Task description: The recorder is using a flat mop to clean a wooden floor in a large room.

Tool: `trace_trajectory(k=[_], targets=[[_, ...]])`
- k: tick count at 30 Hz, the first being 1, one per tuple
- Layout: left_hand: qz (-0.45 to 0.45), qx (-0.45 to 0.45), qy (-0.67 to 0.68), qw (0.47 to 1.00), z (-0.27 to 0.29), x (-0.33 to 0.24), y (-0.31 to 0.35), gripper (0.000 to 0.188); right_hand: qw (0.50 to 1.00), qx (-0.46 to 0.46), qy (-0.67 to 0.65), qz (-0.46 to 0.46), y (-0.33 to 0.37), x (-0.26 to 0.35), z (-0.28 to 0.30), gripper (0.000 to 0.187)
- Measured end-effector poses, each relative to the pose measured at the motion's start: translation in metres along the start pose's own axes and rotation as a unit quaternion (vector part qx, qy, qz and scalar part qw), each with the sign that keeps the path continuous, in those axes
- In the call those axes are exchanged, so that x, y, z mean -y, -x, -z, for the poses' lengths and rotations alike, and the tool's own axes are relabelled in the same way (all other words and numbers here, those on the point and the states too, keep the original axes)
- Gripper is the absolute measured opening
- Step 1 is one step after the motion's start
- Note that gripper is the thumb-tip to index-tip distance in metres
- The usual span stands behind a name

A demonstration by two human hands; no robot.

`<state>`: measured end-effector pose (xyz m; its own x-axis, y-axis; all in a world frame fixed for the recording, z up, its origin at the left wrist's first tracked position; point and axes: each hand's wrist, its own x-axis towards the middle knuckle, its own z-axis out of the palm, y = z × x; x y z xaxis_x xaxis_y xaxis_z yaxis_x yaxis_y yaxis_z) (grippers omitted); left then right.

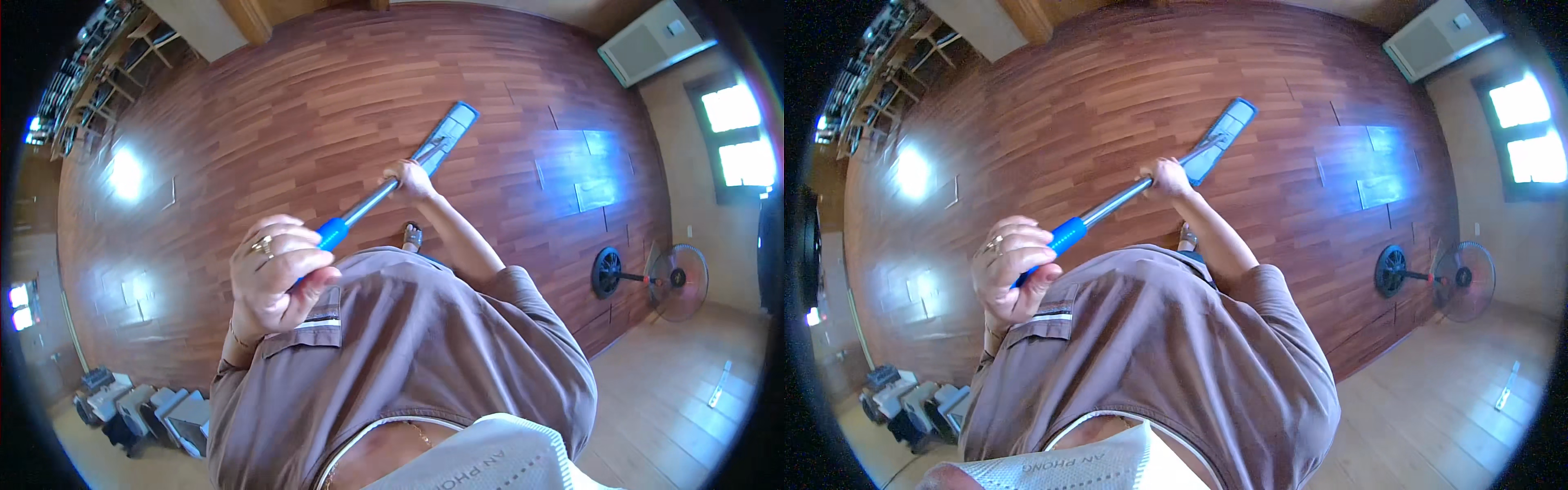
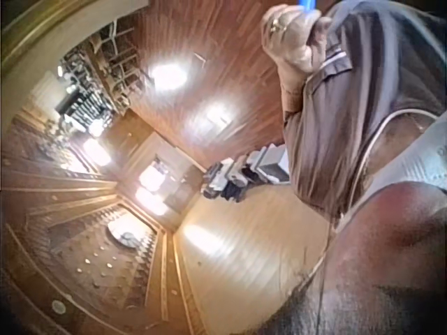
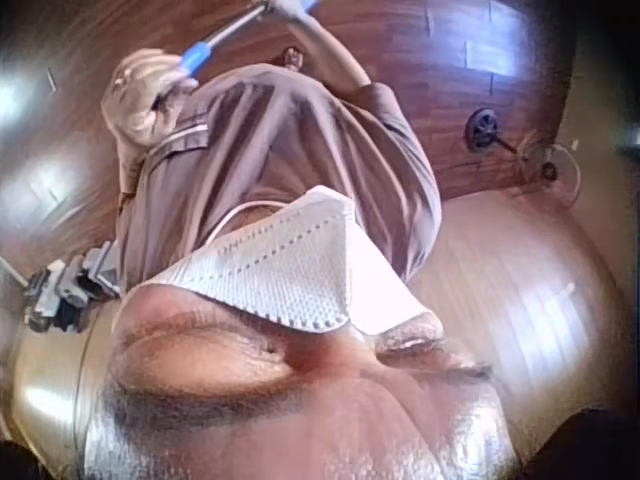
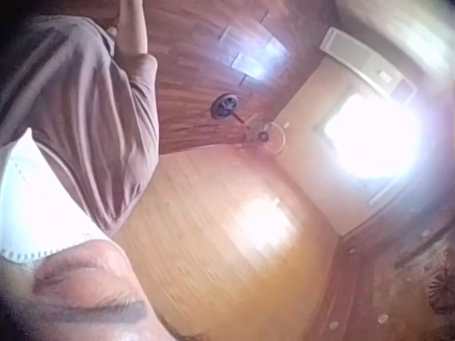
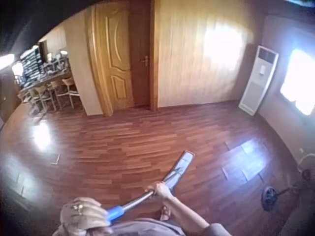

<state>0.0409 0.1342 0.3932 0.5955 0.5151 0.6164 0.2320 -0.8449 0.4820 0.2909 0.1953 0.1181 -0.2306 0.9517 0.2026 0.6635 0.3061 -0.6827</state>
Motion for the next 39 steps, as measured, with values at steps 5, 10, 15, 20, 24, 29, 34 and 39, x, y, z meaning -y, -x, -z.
trace_trajectory(k=[5,10,15,20,24,29,34,39], targets=[[-0.034,0.116,0.312,0.942,-0.041,0.023,-0.033,0.018,0.992,-0.093,0.041,-0.074,0.041,-0.032,0.036,0.024],[-0.080,0.209,0.417,0.881,-0.092,0.032,-0.061,0.015,0.978,-0.157,0.072,-0.119,0.084,-0.067,0.064,0.022],[-0.068,0.269,0.455,0.846,-0.125,0.030,-0.085,0.014,0.965,-0.209,0.061,-0.145,0.102,-0.103,0.078,0.023],[-0.046,0.274,0.380,0.882,-0.159,0.017,-0.085,0.029,0.973,-0.156,0.065,-0.158,0.111,-0.153,0.092,0.024],[-0.005,0.224,0.370,0.902,-0.183,0.017,-0.081,0.029,0.976,-0.131,0.094,-0.144,0.100,-0.177,0.102,0.021],[0.011,0.140,0.328,0.934,-0.192,0.017,-0.076,0.027,0.988,-0.084,0.085,-0.095,0.067,-0.192,0.104,0.023],[0.058,0.083,0.263,0.959,-0.175,0.007,-0.074,0.027,0.997,-0.057,0.004,-0.049,0.019,-0.180,0.087,0.028],[0.059,0.054,0.192,0.978,-0.155,-0.015,-0.066,0.028,0.999,0.014,0.034,0.021,-0.013,-0.155,0.066,0.025]])
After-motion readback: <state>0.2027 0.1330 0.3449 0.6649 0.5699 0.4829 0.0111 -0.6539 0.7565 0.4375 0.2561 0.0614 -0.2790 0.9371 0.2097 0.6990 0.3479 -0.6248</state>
